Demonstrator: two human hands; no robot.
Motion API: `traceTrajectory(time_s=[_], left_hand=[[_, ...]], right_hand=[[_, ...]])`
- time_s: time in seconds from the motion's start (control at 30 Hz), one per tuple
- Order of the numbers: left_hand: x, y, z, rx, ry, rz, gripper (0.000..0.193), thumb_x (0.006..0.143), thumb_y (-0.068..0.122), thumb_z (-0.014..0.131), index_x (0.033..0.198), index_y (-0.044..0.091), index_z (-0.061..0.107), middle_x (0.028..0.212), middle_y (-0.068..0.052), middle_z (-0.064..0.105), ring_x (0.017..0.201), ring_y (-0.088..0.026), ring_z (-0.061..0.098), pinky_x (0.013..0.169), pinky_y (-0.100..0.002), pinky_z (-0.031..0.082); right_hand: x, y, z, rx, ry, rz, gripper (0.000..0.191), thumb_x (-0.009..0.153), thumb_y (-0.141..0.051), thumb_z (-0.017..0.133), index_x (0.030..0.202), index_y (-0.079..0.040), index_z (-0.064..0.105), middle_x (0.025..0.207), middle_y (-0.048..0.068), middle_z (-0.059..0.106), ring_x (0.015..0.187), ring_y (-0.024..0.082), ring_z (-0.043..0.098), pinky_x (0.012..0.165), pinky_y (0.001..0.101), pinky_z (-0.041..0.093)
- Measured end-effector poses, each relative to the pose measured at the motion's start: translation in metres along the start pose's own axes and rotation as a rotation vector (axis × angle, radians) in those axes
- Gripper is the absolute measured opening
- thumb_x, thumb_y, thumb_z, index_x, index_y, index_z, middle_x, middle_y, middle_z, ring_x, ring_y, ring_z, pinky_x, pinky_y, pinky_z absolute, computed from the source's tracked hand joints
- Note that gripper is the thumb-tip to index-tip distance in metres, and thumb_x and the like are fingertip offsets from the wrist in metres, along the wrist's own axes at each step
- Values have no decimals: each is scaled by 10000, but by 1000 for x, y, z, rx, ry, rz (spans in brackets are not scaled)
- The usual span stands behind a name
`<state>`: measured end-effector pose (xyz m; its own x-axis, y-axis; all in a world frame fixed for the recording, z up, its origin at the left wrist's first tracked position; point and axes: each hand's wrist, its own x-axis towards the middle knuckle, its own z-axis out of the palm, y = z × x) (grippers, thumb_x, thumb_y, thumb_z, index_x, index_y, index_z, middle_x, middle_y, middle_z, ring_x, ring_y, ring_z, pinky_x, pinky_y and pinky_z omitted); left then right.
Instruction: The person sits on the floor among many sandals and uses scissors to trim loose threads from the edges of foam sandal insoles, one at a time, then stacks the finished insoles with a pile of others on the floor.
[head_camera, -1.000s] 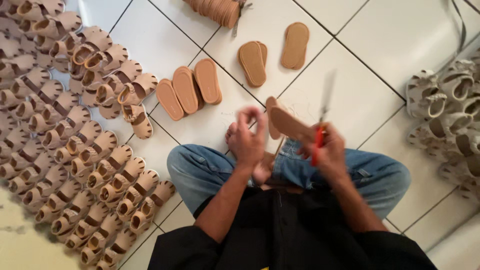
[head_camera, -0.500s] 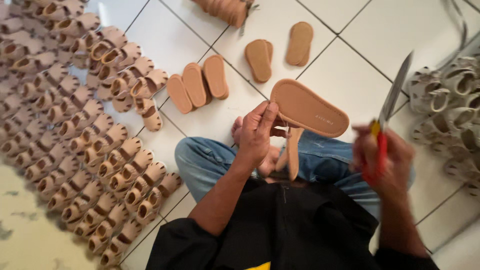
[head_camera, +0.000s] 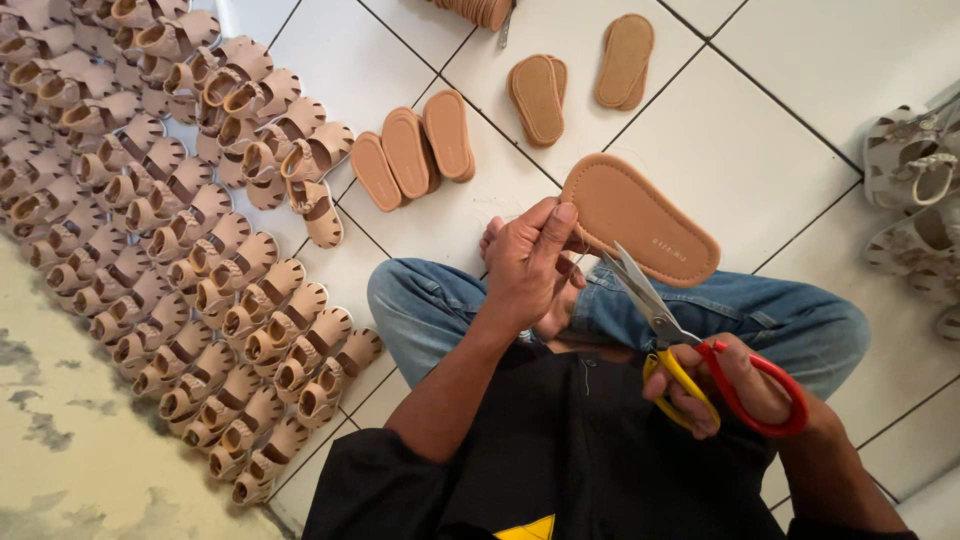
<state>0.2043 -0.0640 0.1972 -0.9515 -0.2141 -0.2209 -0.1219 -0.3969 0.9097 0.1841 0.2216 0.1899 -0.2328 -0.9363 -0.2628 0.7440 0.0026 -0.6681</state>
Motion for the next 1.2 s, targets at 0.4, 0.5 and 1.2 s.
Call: traceTrajectory(time_s=[0.4, 0.5, 1.2], left_hand=[[-7, 3, 2, 30, -16, -1, 335, 1117, 314, 521, 1121, 16, 674, 905, -19, 648, 776, -70, 641, 515, -216, 529], [-7, 5, 3, 39, -1, -2, 329, 1106, 311, 531, 1111, 14, 674, 908, -20, 656, 791, -80, 662, 514, -223, 538], [-12, 10, 1, -56, -33, -16, 357, 1129, 326, 525, 1131, -7, 651, 956, -59, 671, 794, -107, 681, 536, -236, 557]], right_hand=[[2, -7, 5, -51, 32, 20, 946, 995, -712, 343, 1066, 166, 686, 625, 54, 550, 498, 139, 498, 453, 269, 427], [3, -7, 6, -22, 53, 44, 943, 995, -712, 331, 1051, 162, 681, 609, 47, 541, 498, 138, 493, 457, 269, 425], [5, 0, 10, -55, 101, 50, 974, 966, -738, 307, 999, 156, 693, 557, 42, 525, 449, 135, 491, 401, 267, 426]])
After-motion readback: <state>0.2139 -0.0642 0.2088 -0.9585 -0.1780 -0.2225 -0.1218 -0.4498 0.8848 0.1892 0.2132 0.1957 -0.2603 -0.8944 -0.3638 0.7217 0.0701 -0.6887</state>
